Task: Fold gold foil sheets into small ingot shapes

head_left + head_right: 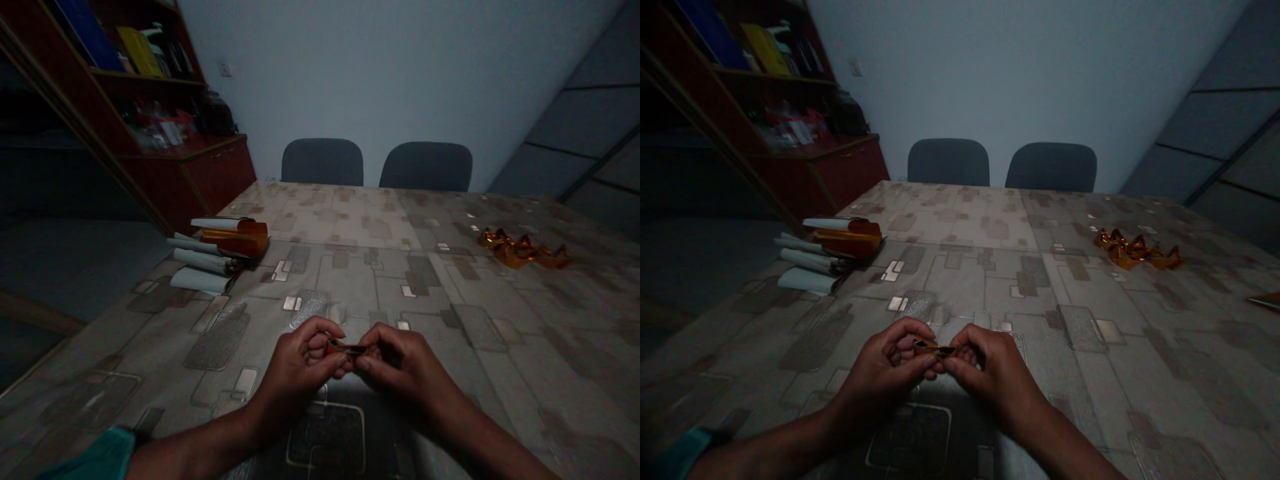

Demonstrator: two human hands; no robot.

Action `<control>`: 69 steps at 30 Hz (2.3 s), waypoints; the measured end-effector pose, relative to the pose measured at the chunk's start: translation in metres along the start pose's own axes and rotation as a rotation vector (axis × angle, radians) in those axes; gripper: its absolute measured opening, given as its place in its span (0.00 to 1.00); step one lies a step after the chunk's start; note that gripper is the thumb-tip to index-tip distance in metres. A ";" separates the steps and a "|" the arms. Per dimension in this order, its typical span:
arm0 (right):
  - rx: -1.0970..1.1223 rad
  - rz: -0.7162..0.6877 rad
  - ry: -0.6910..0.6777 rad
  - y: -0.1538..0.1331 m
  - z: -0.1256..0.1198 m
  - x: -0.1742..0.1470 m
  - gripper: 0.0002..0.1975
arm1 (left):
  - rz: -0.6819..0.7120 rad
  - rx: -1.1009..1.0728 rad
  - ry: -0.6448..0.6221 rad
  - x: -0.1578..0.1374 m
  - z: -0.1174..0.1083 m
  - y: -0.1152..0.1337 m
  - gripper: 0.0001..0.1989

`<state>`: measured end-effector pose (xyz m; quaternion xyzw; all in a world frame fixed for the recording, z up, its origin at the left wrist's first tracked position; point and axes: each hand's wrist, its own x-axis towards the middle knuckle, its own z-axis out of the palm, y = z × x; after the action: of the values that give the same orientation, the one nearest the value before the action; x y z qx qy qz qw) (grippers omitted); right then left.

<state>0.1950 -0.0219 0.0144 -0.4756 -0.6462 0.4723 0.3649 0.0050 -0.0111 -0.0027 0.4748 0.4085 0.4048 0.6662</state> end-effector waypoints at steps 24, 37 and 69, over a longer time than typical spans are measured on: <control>-0.270 -0.194 0.088 0.000 0.004 0.000 0.02 | -0.010 -0.026 -0.042 0.002 0.001 0.004 0.15; -0.412 -0.377 0.205 0.003 0.003 -0.001 0.03 | 0.061 -0.040 0.046 0.001 -0.002 0.004 0.09; -0.435 -0.378 0.353 -0.005 0.012 -0.004 0.03 | -0.231 -0.341 -0.055 0.002 0.002 0.004 0.14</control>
<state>0.1833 -0.0291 0.0157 -0.4885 -0.7356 0.1575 0.4422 0.0072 -0.0094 0.0009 0.3160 0.3677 0.3758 0.7898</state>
